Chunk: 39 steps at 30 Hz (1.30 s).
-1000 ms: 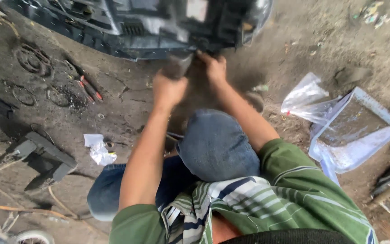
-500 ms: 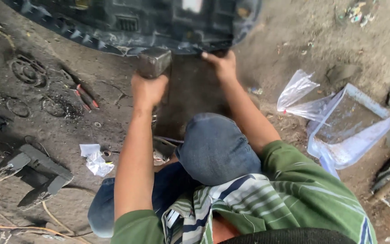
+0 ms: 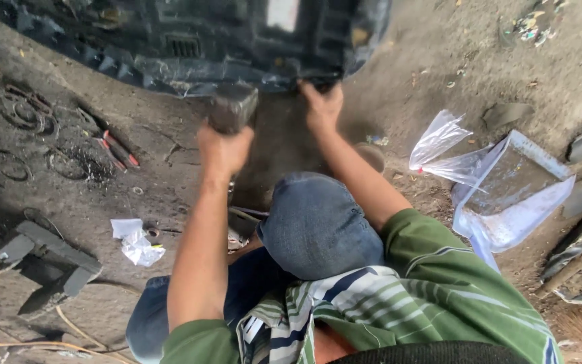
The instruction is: Replacing the seat cover of a motorcycle by stretching the new material over the base and securing it with a hammer.
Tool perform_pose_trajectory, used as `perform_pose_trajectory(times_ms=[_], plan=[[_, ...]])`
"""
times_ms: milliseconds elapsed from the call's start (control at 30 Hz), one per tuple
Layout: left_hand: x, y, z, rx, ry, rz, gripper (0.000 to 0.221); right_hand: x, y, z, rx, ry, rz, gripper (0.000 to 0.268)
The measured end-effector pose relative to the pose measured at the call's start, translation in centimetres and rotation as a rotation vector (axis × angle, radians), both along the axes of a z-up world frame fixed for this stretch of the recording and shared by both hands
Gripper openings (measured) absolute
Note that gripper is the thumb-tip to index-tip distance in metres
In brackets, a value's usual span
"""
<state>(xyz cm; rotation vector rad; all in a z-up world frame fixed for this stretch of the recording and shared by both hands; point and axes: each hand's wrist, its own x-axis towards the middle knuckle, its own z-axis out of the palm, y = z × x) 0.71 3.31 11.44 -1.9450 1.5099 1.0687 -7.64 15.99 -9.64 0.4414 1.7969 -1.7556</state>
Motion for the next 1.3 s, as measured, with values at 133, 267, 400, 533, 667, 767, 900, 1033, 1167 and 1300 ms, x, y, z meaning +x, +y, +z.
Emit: perform_pose_trajectory(times_ms=[133,267,400,533,667,767,900,1033,1167,1300], plan=[[0.5,2.6,-0.3,-0.102,0.149,0.066,0.064,1.2,1.1,-2.0,-0.034,0.079,0.061,0.052],[-0.3,3.7,-1.9,-0.141,0.204,0.067,0.048,1.1,0.8,-2.4,0.028,0.123,0.102,0.055],[-0.9,4.2,-2.4,-0.198,0.229,0.089,0.037,1.0,0.7,-0.2,-0.009,0.117,0.102,0.057],[-1.8,3.9,-2.3,-0.216,0.241,0.112,0.036,0.7,0.3,0.2,-0.033,0.122,0.089,0.051],[-2.1,3.5,-2.5,-0.183,0.117,0.081,0.049,0.6,0.4,0.7,-0.037,0.129,0.131,0.051],[-1.8,3.3,-3.5,-0.175,0.091,0.038,0.048,0.8,0.5,0.4,-0.066,0.121,0.108,0.045],[-4.0,2.5,-2.2,-0.171,0.079,-0.011,0.048,0.5,0.3,0.7,0.012,0.147,0.165,0.037],[-4.1,2.4,-1.8,-0.125,0.067,-0.050,0.054,1.0,1.3,-0.9,0.028,0.137,0.179,0.036],[-3.6,2.6,-2.1,-0.113,0.068,-0.039,0.054,0.8,1.1,-0.6,0.010,0.114,0.172,0.035],[-2.6,2.6,-2.1,-0.164,0.123,-0.023,0.052,0.2,0.4,-0.2,0.096,0.080,0.167,0.036]])
